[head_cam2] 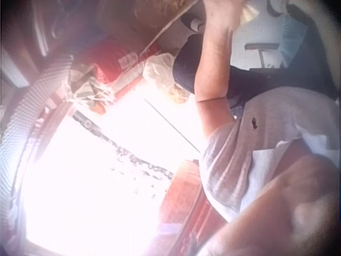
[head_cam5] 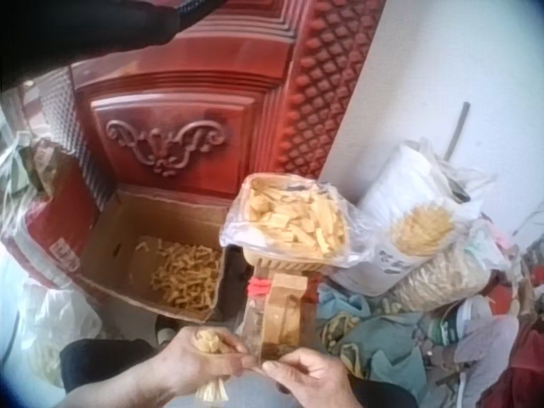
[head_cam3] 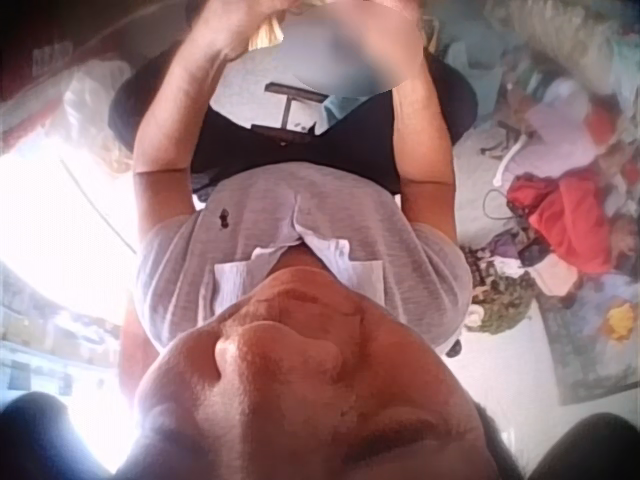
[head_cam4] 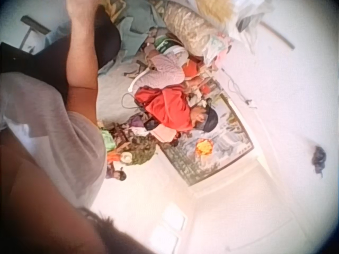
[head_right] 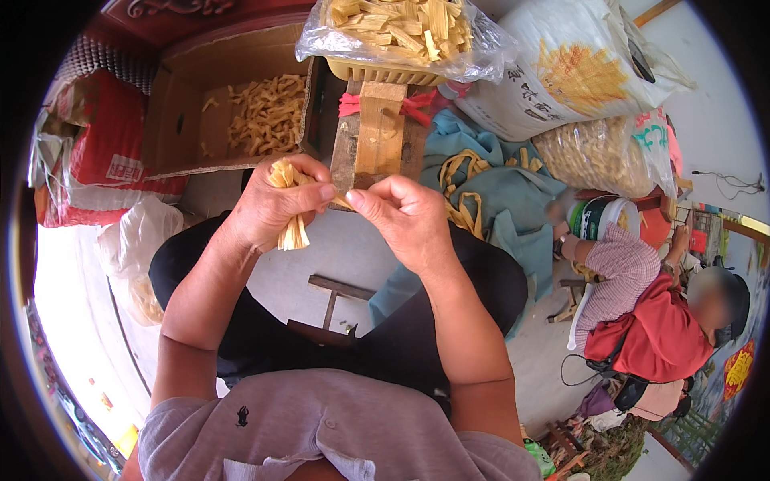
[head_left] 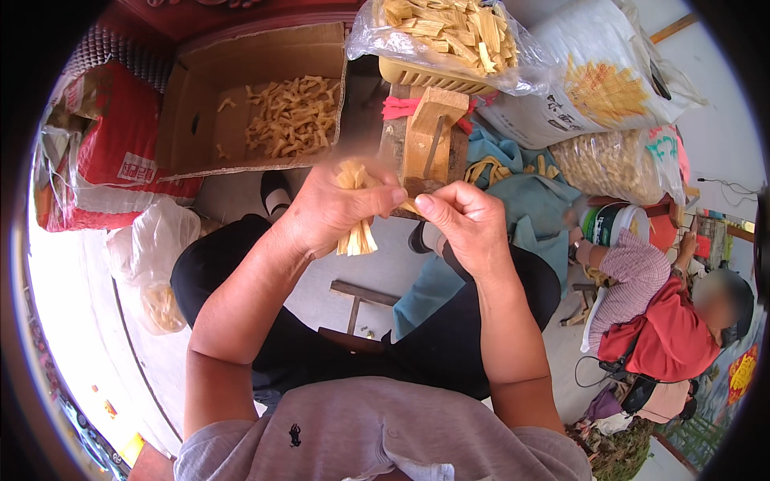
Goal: The person is tying strips of corn husks into bundles by hand using a wooden tool to assist with forming knots.
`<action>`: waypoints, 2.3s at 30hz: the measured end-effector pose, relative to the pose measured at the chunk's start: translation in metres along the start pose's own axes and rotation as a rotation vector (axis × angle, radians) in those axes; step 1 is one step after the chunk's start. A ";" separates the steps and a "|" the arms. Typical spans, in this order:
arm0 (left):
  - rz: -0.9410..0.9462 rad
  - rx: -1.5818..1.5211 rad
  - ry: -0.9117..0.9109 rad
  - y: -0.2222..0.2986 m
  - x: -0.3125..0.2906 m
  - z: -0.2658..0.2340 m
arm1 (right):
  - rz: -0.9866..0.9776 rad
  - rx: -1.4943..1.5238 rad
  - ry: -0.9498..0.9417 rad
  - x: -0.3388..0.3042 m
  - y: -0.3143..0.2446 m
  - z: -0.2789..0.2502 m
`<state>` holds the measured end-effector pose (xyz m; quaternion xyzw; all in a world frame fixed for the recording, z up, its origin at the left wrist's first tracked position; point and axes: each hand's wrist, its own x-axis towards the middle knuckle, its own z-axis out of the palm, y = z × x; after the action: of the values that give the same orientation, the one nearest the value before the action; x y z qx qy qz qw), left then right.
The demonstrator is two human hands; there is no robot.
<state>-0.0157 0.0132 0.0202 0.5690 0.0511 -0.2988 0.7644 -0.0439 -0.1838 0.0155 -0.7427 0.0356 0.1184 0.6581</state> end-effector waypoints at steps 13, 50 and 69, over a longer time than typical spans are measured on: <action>0.159 0.377 0.355 -0.034 0.056 0.007 | -0.126 -0.846 0.415 0.038 0.028 -0.019; 0.856 1.039 0.150 -0.008 -0.016 0.007 | 0.073 0.536 0.002 -0.009 0.002 0.024; 0.328 -0.079 0.045 0.012 -0.030 -0.008 | 0.243 0.583 -0.449 -0.016 0.010 0.007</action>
<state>-0.0317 0.0345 0.0398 0.5460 -0.0135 -0.1551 0.8232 -0.0622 -0.1799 0.0088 -0.4704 0.0106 0.3399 0.8143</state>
